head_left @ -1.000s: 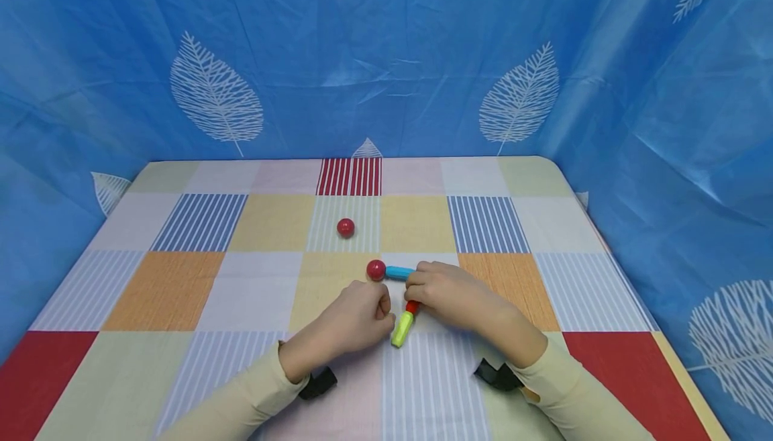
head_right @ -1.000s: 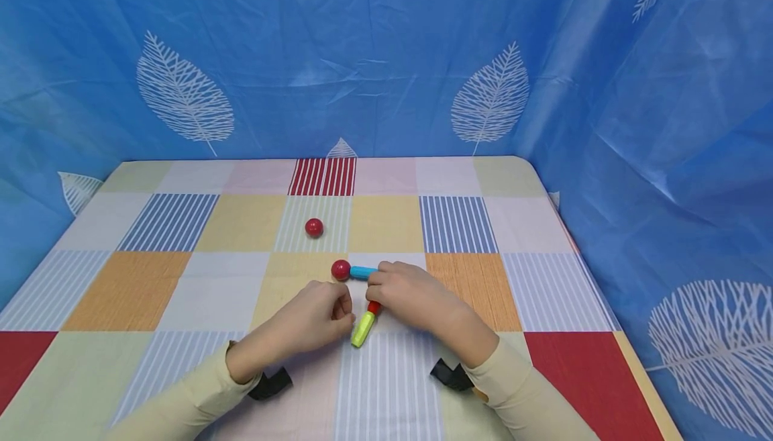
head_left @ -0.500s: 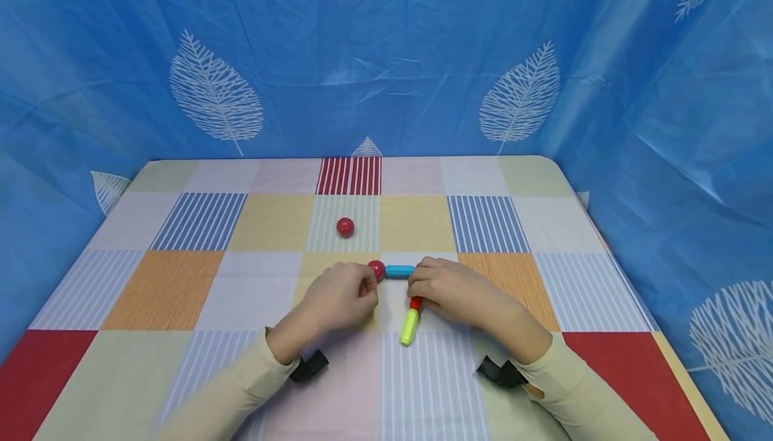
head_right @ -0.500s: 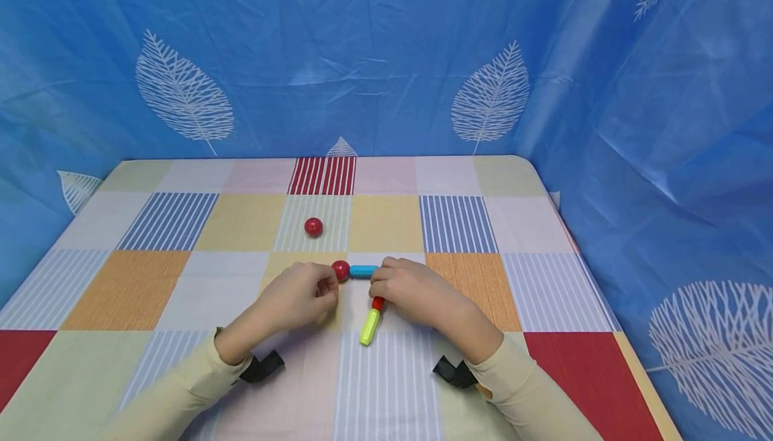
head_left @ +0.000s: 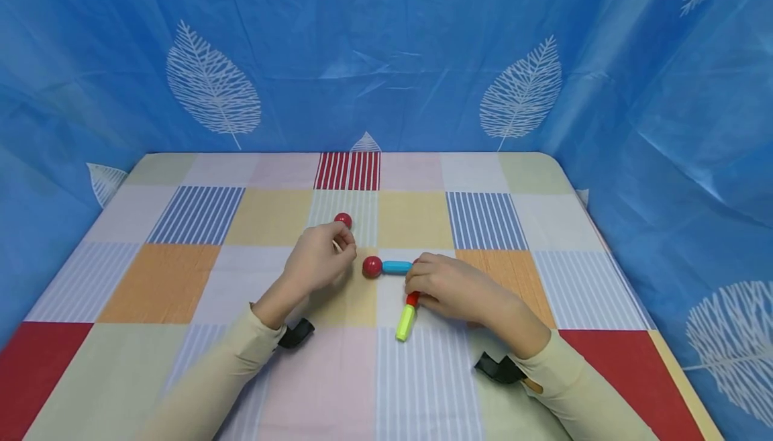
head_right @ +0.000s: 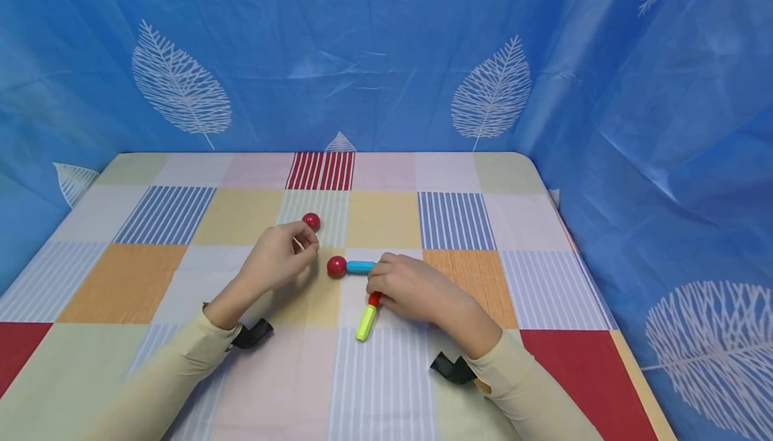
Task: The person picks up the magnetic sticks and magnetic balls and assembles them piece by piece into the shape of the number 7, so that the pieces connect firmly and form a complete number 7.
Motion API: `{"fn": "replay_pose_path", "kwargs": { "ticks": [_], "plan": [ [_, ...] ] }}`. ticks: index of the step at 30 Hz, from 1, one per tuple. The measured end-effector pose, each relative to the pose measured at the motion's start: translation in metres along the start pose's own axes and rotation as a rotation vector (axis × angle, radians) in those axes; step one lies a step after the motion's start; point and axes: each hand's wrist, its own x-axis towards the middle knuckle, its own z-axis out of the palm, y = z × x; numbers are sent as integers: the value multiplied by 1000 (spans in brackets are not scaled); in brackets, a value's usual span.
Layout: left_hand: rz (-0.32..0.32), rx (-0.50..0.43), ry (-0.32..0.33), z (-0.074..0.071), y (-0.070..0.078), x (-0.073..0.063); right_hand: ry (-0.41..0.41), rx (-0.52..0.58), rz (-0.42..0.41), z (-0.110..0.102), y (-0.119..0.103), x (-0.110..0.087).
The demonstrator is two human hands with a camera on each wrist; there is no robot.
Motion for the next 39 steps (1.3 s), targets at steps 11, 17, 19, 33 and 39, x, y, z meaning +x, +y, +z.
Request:
{"fn": "replay_pose_path", "kwargs": {
  "ticks": [11, 17, 19, 33, 39],
  "plan": [
    [7, -38, 16, -2, -36, 25, -30, -5, 24, -3, -5, 0],
    [-32, -78, -89, -3, -44, 27, -30, -13, 27, -3, -5, 0],
    [-46, -105, -85, -2, -44, 27, -29, -14, 28, -3, -5, 0],
    [12, -107, -62, -3, -36, 19, -41, 9, -32, -2, -9, 1],
    [27, -24, -83, -3, -30, 8, -10, -12, -136, 0, -12, 2]
  ]
}}
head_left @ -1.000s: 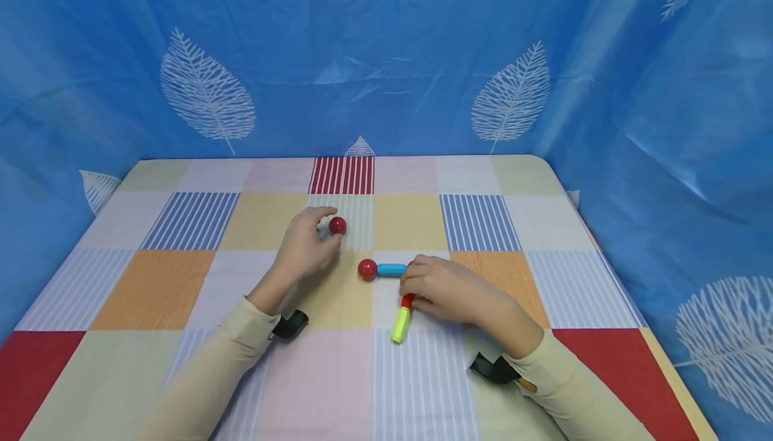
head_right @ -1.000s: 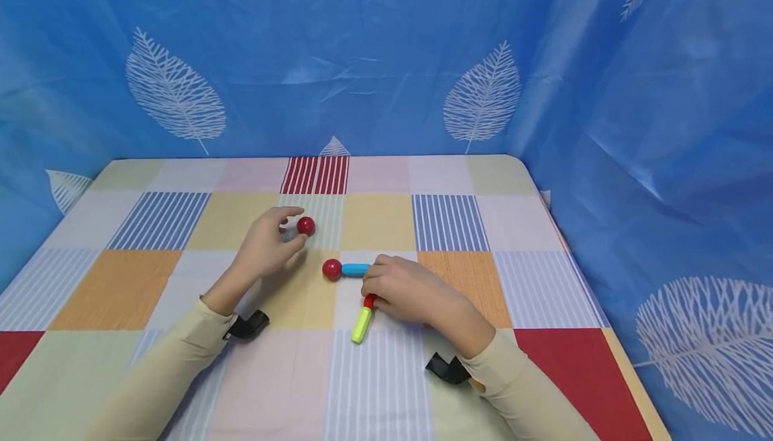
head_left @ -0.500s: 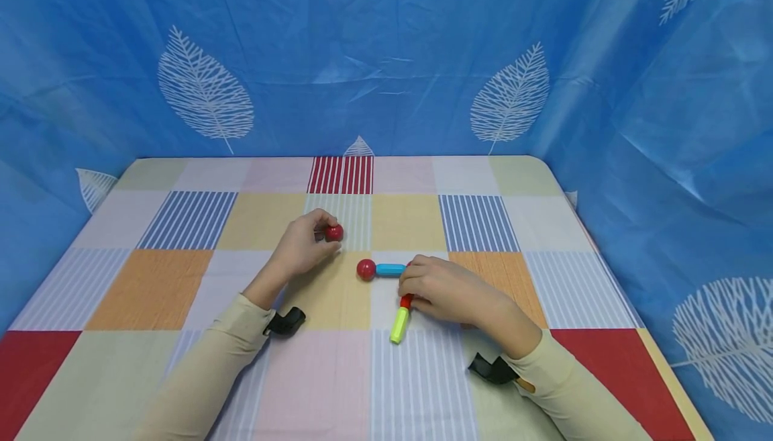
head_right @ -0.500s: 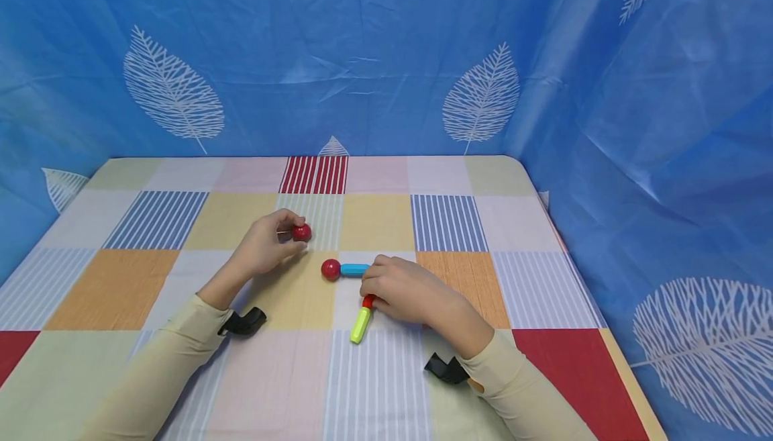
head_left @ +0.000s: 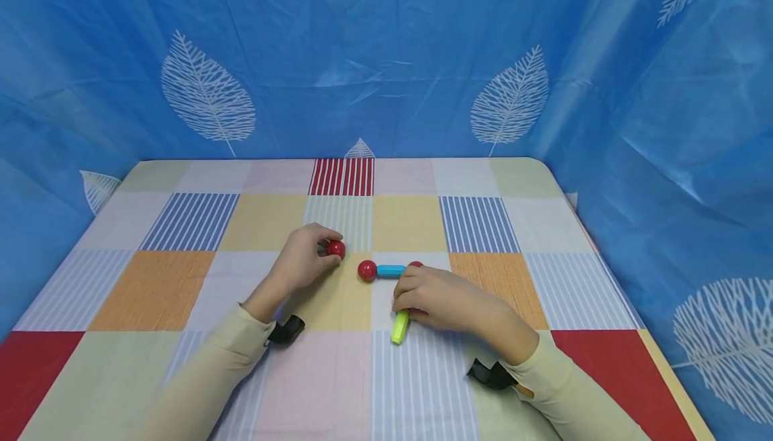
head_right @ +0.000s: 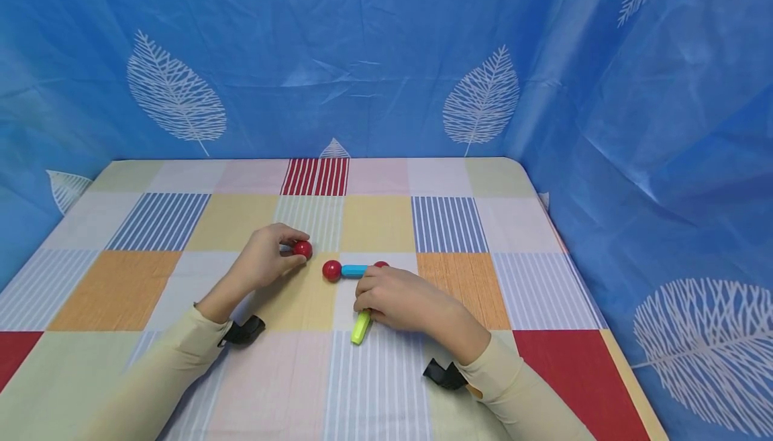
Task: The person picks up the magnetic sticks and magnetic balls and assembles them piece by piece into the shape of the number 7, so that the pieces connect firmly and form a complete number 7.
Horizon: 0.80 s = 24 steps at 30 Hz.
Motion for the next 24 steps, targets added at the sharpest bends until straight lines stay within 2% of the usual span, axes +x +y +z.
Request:
{"fn": "replay_pose_path", "kwargs": {
  "ticks": [5, 11, 18, 24],
  "plan": [
    [-59, 2, -26, 1, 7, -12, 0, -4, 10, 1, -1, 2],
    [-83, -34, -51, 2, 12, -26, -3, -19, 7, 3, -1, 5],
    [-24, -13, -93, 8, 31, -38, -16, -7, 59, 0, 2, 3],
    [11, -9, -155, 16, 46, -43, 11, 1, 83, 0, 8, 5]
  ]
}}
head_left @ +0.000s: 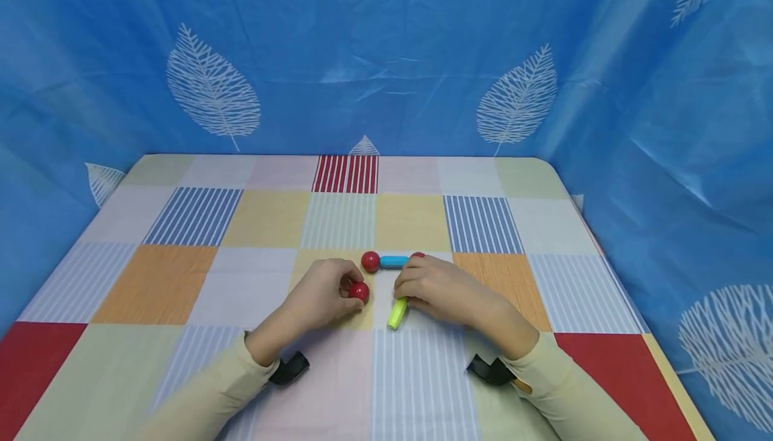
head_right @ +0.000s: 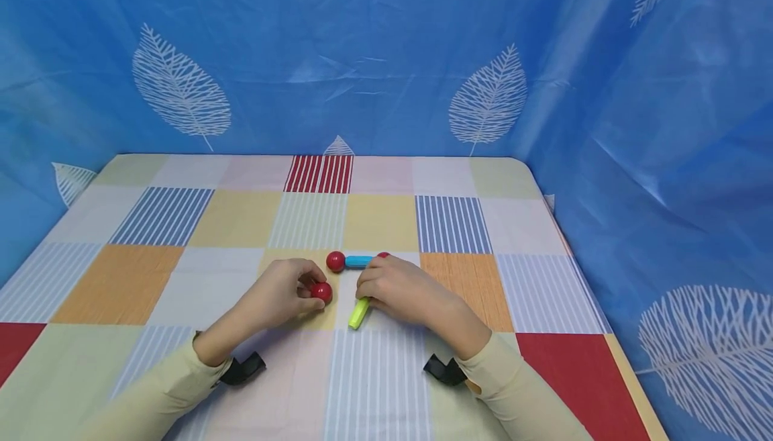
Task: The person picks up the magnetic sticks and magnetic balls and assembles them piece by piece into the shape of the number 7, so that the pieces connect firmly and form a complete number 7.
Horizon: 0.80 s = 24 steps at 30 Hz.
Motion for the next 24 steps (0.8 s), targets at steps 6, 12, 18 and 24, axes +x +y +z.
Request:
{"fn": "replay_pose_path", "kwargs": {
  "ticks": [6, 12, 18, 24],
  "plan": [
    [5, -15, -41, 6, 7, -2, 15, -10, 18, 1, 6, 3],
    [24, -49, -73, 8, 9, -5, 24, 0, 34, 2, 11, 10],
    [54, -66, -81, 8, 10, -5, 37, 24, 60, 4, 18, 17],
    [48, -62, -76, 6, 10, -6, 31, 42, 80, 3, 25, 23]
  ]
}}
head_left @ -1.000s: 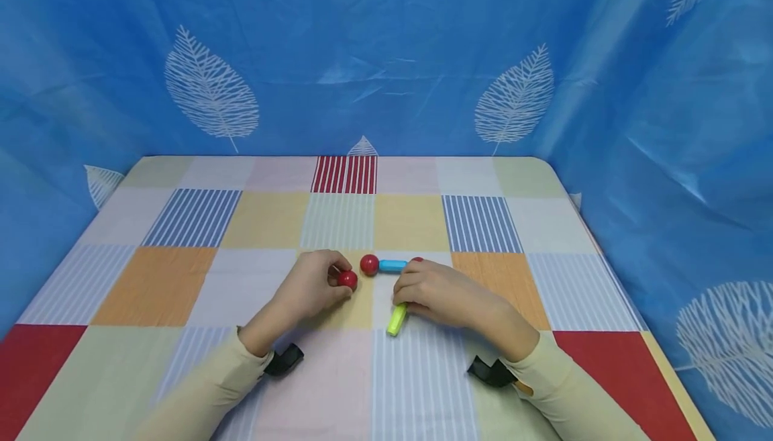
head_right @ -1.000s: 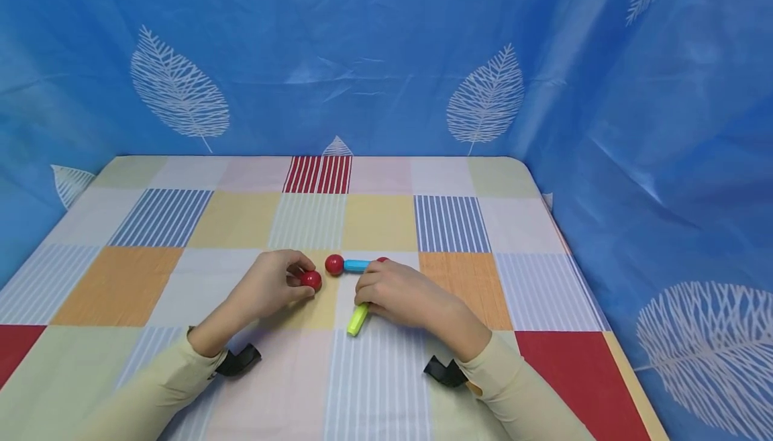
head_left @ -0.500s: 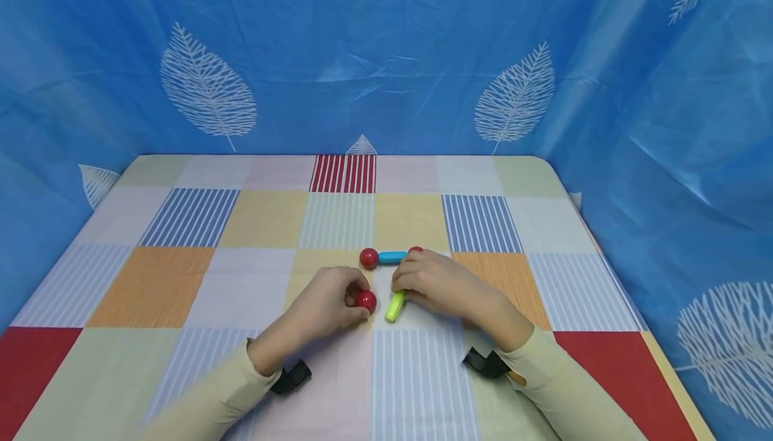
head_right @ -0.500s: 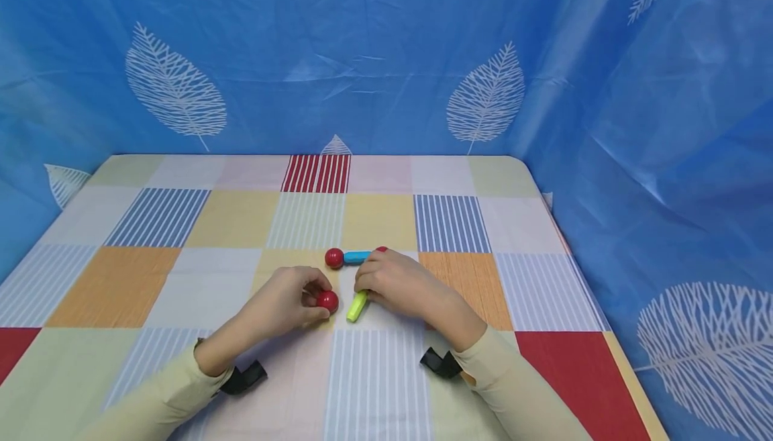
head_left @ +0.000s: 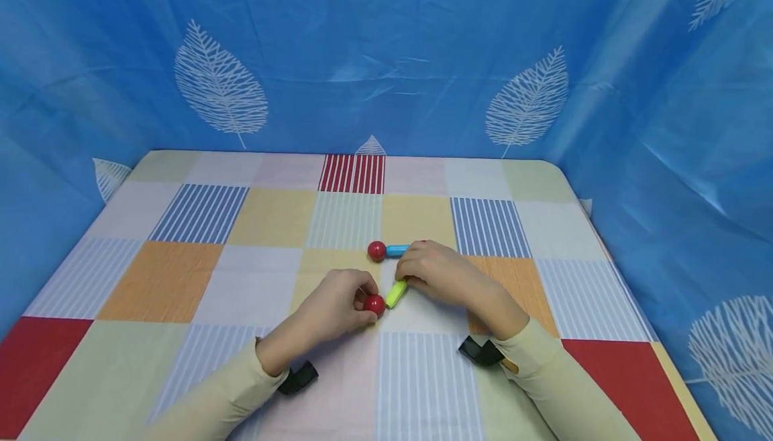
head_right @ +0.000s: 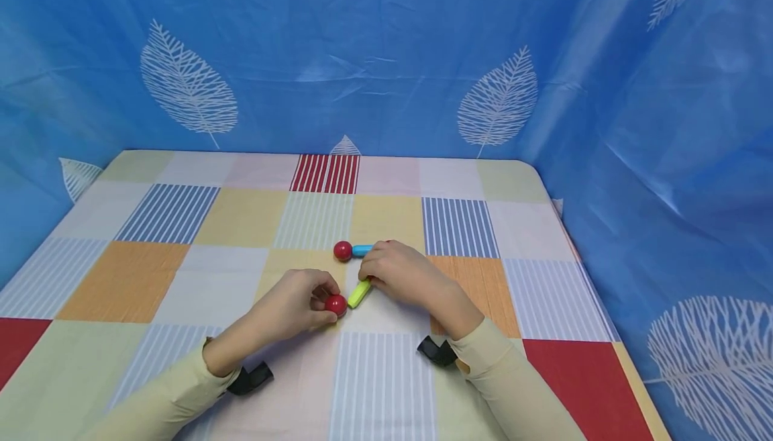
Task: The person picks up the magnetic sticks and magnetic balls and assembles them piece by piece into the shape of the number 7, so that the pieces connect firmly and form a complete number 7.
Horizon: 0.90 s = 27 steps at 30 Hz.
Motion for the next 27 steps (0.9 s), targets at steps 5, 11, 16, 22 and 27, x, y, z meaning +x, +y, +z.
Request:
{"fn": "replay_pose_path", "kwargs": {
  "ticks": [5, 11, 16, 22, 27],
  "plan": [
    [9, 7, 1, 0, 2, 0, -10, -6, -4, -2, 1, -1],
    [22, 19, 8, 1, 1, -2, -6, -10, -2, -3, 1, -3],
    [50, 5, -7, 5, 2, -3, 1, -4, -8, -4, -1, -3],
    [63, -73, -42, 9, 6, -3, -2, 3, -8, -4, -2, -3],
    [71, -110, -64, 11, 8, -4, -4, 63, 5, -8, -3, -5]
  ]
}}
